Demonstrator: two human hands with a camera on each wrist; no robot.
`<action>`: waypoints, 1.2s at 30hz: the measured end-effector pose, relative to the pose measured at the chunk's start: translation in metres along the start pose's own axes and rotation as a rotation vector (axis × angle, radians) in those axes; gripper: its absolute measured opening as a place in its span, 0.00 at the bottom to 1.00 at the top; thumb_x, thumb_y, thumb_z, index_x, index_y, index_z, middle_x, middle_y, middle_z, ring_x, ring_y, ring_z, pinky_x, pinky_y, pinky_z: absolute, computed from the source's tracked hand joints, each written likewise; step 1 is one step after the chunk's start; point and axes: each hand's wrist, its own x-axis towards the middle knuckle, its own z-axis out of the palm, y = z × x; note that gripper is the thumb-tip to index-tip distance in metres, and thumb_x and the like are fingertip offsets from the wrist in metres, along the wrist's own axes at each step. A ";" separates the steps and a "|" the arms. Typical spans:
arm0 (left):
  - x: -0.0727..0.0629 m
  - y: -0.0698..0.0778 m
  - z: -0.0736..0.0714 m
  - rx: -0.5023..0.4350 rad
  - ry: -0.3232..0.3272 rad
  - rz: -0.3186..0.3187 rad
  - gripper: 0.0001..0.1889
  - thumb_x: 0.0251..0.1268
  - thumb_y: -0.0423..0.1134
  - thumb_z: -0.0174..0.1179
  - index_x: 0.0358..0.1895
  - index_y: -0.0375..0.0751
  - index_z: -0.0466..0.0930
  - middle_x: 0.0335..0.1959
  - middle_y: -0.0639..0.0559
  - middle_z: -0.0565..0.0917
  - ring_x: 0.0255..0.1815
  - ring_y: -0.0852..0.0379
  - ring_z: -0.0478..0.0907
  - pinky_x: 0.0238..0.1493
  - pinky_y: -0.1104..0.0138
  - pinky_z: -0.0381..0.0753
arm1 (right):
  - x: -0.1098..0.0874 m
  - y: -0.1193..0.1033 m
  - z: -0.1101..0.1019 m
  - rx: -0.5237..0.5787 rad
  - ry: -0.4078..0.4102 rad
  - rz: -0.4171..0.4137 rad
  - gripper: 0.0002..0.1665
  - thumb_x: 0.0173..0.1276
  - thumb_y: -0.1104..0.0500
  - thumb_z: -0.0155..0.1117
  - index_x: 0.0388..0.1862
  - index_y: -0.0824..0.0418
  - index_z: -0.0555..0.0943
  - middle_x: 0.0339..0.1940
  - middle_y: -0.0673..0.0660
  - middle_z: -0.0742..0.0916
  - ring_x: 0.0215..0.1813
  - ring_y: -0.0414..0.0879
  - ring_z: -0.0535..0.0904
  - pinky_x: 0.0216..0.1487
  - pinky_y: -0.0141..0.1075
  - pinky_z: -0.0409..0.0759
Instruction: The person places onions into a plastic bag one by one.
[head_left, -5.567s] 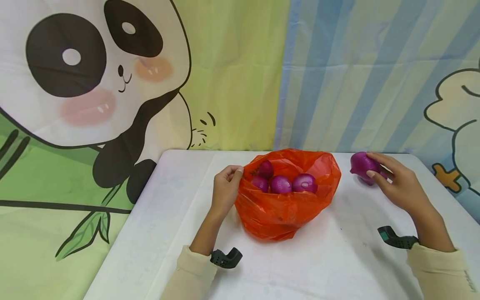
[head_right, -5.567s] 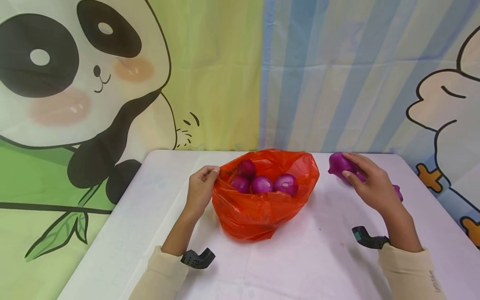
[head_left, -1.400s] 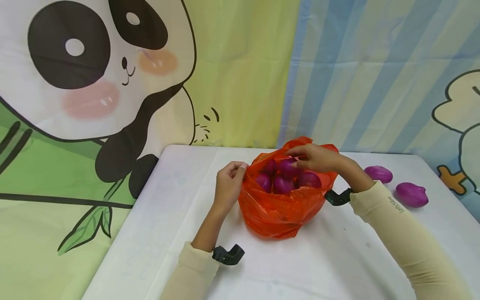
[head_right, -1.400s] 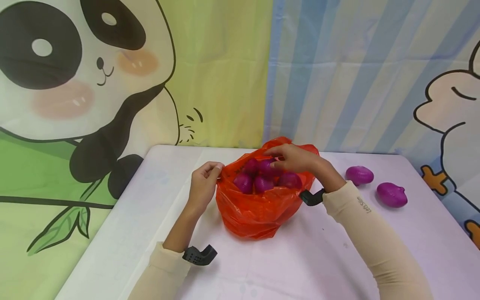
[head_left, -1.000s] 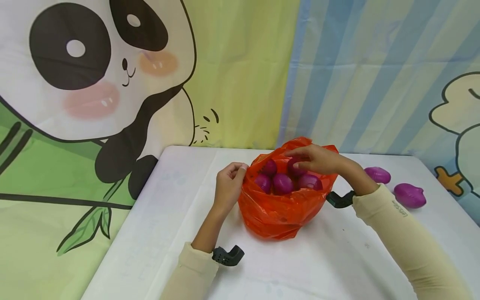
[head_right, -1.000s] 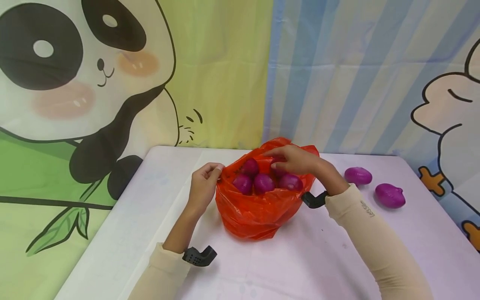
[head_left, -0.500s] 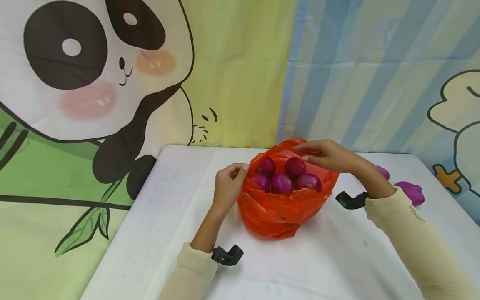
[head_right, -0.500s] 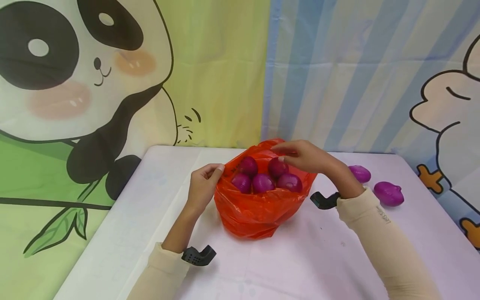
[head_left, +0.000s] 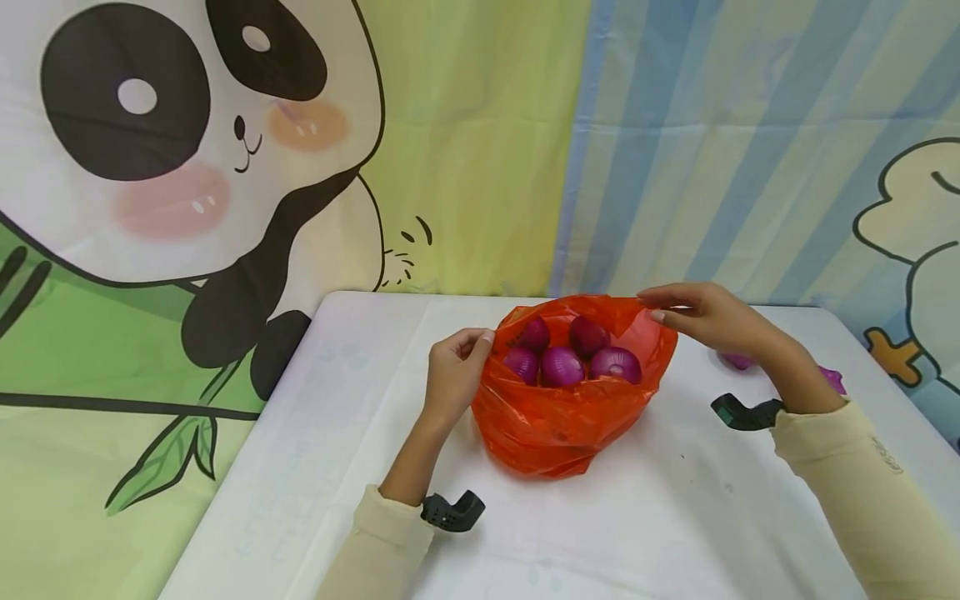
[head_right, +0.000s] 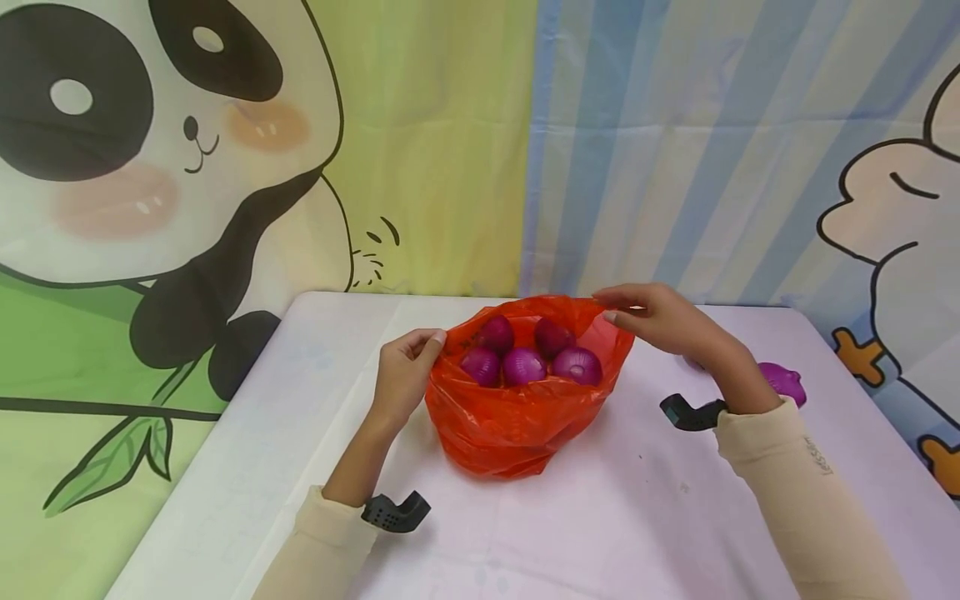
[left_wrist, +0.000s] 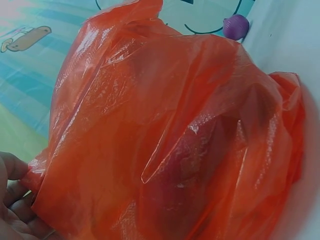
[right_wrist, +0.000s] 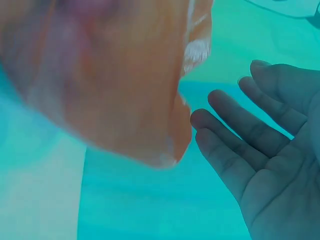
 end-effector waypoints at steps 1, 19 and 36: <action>0.000 -0.001 0.000 0.000 -0.001 0.001 0.12 0.70 0.41 0.58 0.40 0.36 0.87 0.32 0.48 0.84 0.34 0.53 0.79 0.39 0.66 0.80 | -0.003 0.004 -0.001 -0.004 0.010 0.001 0.24 0.73 0.58 0.59 0.66 0.63 0.74 0.59 0.63 0.80 0.60 0.59 0.76 0.50 0.43 0.79; -0.002 0.000 0.000 0.005 0.004 -0.016 0.12 0.70 0.41 0.57 0.41 0.36 0.86 0.33 0.48 0.85 0.35 0.53 0.79 0.39 0.66 0.81 | -0.038 0.056 -0.001 -0.025 0.103 0.123 0.29 0.74 0.52 0.58 0.68 0.64 0.70 0.60 0.67 0.79 0.60 0.65 0.75 0.49 0.34 0.79; -0.001 -0.002 0.002 0.004 0.009 0.015 0.11 0.70 0.39 0.57 0.39 0.37 0.86 0.32 0.49 0.84 0.34 0.55 0.79 0.37 0.66 0.80 | -0.059 0.107 0.009 0.052 0.299 0.368 0.43 0.71 0.41 0.58 0.75 0.61 0.60 0.70 0.73 0.66 0.66 0.72 0.63 0.56 0.63 0.67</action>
